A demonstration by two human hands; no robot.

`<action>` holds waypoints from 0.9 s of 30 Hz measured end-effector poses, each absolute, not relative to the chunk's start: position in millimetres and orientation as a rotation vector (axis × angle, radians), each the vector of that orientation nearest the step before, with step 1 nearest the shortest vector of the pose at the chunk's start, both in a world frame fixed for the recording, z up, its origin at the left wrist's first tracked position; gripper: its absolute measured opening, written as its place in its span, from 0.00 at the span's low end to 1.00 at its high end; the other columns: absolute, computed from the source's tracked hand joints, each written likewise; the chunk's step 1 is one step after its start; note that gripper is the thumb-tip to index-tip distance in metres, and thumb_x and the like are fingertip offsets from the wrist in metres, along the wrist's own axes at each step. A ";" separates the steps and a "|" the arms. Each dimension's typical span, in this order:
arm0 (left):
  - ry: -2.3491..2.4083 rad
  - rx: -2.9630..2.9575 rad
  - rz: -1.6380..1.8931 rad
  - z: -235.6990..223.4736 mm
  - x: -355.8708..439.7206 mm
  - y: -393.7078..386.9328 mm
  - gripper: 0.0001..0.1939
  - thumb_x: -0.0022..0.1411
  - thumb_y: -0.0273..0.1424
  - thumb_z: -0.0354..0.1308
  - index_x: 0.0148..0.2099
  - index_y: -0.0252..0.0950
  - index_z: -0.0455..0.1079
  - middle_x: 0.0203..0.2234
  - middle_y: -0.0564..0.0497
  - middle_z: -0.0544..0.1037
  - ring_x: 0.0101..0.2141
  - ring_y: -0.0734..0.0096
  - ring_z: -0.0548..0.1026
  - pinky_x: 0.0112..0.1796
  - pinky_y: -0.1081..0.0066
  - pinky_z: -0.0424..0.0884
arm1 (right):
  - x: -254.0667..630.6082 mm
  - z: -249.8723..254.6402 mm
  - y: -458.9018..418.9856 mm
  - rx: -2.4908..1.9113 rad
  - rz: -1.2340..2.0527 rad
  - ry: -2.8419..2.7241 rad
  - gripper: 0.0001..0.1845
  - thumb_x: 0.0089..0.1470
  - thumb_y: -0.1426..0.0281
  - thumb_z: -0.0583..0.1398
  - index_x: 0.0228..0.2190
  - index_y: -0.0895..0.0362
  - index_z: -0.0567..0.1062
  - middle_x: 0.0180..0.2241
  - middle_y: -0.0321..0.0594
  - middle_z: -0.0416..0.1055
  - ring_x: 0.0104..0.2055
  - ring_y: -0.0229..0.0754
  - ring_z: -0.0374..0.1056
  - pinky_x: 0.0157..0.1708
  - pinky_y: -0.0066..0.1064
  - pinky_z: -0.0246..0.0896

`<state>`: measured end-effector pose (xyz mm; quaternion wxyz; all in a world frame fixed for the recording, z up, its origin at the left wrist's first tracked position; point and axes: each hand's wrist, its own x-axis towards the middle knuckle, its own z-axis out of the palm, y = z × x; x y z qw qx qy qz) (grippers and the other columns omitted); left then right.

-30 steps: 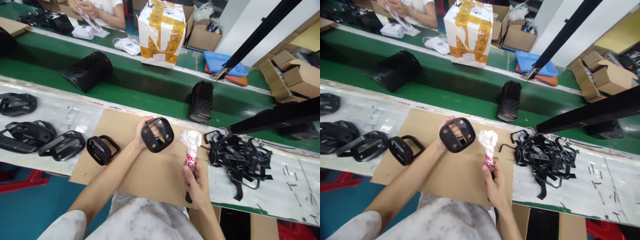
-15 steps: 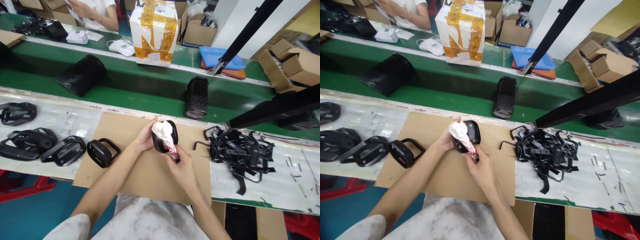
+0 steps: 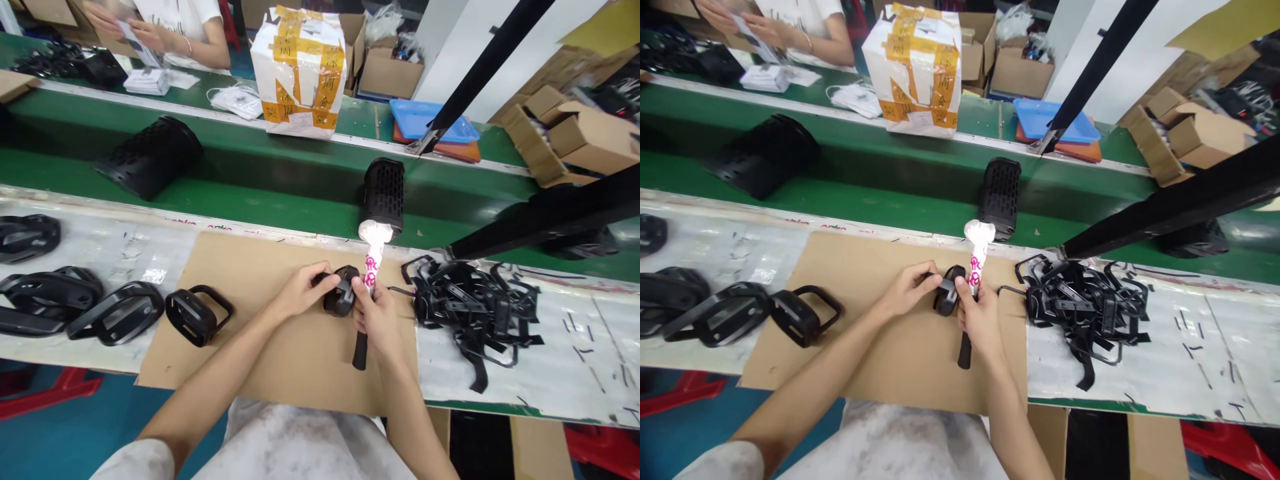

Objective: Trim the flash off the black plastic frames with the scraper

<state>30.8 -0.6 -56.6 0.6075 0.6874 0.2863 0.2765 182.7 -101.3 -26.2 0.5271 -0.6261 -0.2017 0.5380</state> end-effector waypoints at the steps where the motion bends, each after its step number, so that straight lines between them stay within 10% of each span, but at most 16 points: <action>1: 0.721 1.530 0.701 -57.6 31.8 1.4 0.23 0.69 0.48 0.55 0.32 0.34 0.61 0.24 0.54 0.61 0.28 0.75 0.59 0.31 0.72 0.56 | 182.7 -26.3 -103.5 -1.514 1.274 -0.523 0.32 0.54 0.41 0.65 0.37 0.55 0.62 0.20 0.24 0.46 0.17 0.27 0.42 0.13 0.19 0.38; 7: 0.938 1.285 1.022 -65.4 32.8 19.5 0.22 0.69 0.44 0.53 0.28 0.35 0.56 0.23 0.54 0.59 0.28 0.74 0.60 0.33 0.71 0.57 | 186.2 -45.1 -132.1 -1.707 1.205 -0.824 0.26 0.66 0.45 0.55 0.49 0.54 0.69 0.34 0.36 0.67 0.23 0.31 0.55 0.18 0.23 0.52; 27: 0.789 1.385 0.893 -63.9 36.7 15.8 0.24 0.69 0.46 0.50 0.26 0.35 0.55 0.22 0.54 0.54 0.26 0.76 0.52 0.30 0.71 0.53 | 194.8 -44.0 -147.1 -1.834 1.267 -1.001 0.34 0.66 0.45 0.55 0.58 0.59 0.72 0.27 0.37 0.64 0.21 0.33 0.53 0.19 0.25 0.49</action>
